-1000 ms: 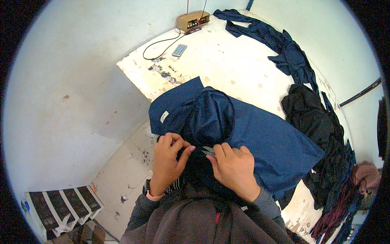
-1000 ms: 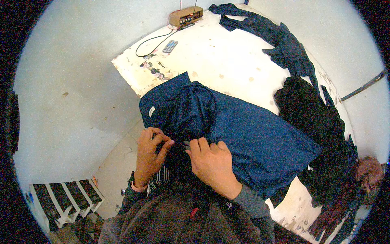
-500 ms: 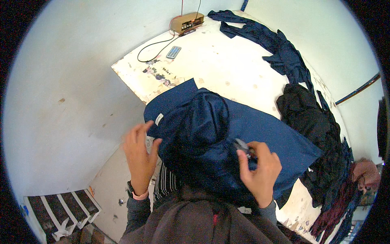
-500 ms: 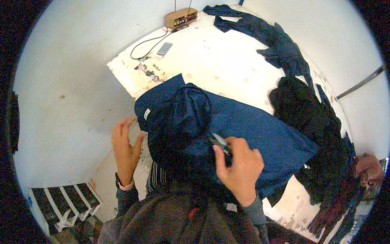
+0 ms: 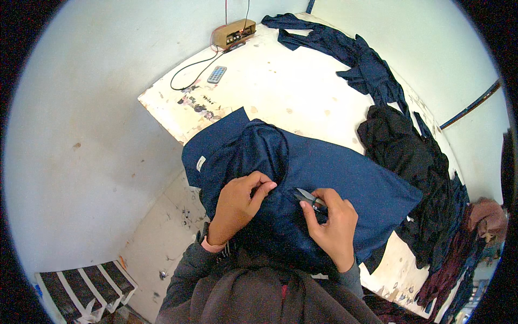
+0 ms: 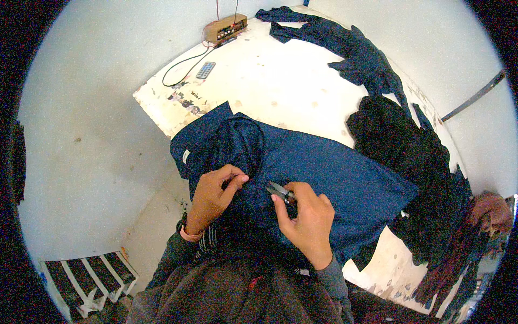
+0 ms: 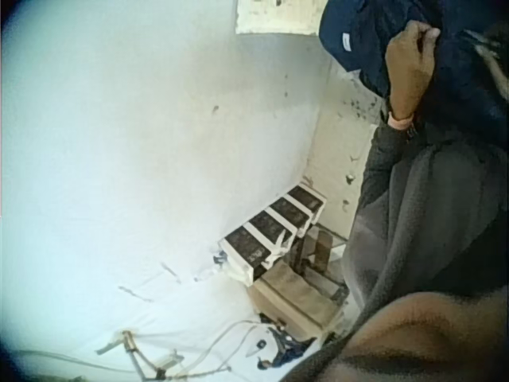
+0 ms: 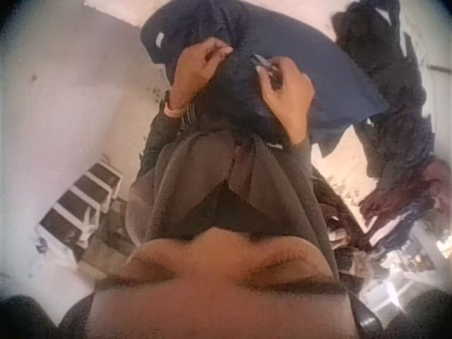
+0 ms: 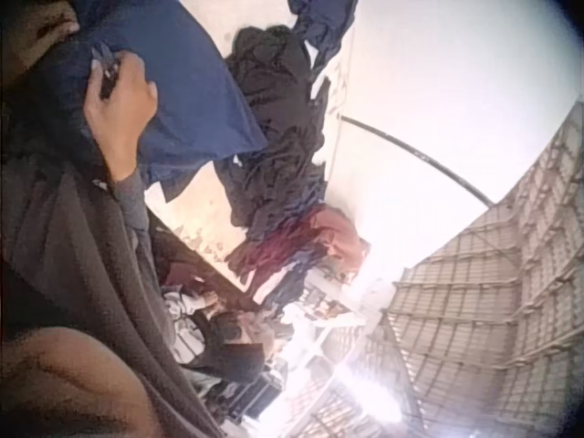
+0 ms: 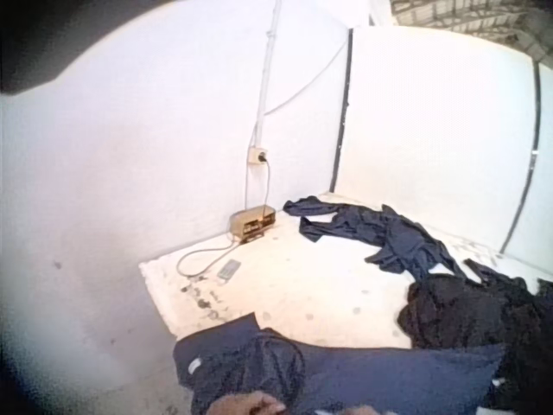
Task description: The person uses a small blade tool to trim loose threads and small fabric bits from a dark blue garment on a white worktable. They repeatedly lift, turn, and smooth the garment to access different areas, then place it back on the table after trimming.
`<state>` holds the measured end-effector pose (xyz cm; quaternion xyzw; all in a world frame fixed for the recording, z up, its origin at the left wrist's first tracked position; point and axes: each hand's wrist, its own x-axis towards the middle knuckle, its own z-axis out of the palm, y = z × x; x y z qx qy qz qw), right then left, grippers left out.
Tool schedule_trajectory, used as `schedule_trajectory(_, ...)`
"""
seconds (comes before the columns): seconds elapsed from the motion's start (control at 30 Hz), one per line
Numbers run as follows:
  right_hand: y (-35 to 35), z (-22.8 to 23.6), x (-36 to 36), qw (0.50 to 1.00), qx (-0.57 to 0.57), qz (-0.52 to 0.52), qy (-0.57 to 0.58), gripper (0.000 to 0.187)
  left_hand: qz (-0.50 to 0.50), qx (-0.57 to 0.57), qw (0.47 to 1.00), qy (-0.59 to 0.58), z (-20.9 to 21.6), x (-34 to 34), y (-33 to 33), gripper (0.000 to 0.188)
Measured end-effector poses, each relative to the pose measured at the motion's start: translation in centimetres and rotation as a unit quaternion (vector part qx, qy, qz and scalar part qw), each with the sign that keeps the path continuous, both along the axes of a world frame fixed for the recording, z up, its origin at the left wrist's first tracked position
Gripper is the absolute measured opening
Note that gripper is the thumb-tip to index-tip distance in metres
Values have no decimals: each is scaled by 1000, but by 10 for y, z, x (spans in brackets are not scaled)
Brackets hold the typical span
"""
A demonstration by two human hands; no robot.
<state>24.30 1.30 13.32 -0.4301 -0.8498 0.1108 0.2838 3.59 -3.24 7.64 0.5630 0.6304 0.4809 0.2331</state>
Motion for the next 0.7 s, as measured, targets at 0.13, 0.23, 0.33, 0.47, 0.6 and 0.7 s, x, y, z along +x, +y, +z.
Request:
schedule_trajectory(0.13,5,-7,-6,999,16,30,-23,20,21,4,997,70,2,4,-1,14)
schedule_trajectory(0.23,8,-8,-16,996,59,50,-39,20,28,43,990,130,7,5,-1,14)
schedule_trajectory(0.33,10,-12,-23,991,90,63,-81,19,22,43,985,165,14,4,-3,11)
schedule_trajectory(0.47,13,-13,-16,991,95,56,-74,19,102,-14,992,74,18,-22,-16,6)
schedule_trajectory(0.6,23,1,-10,995,93,17,-44,20,368,-27,885,286,26,-64,-30,15)
schedule_trajectory(0.7,37,10,-8,990,120,0,-76,20,271,46,891,360,27,-58,-11,20)
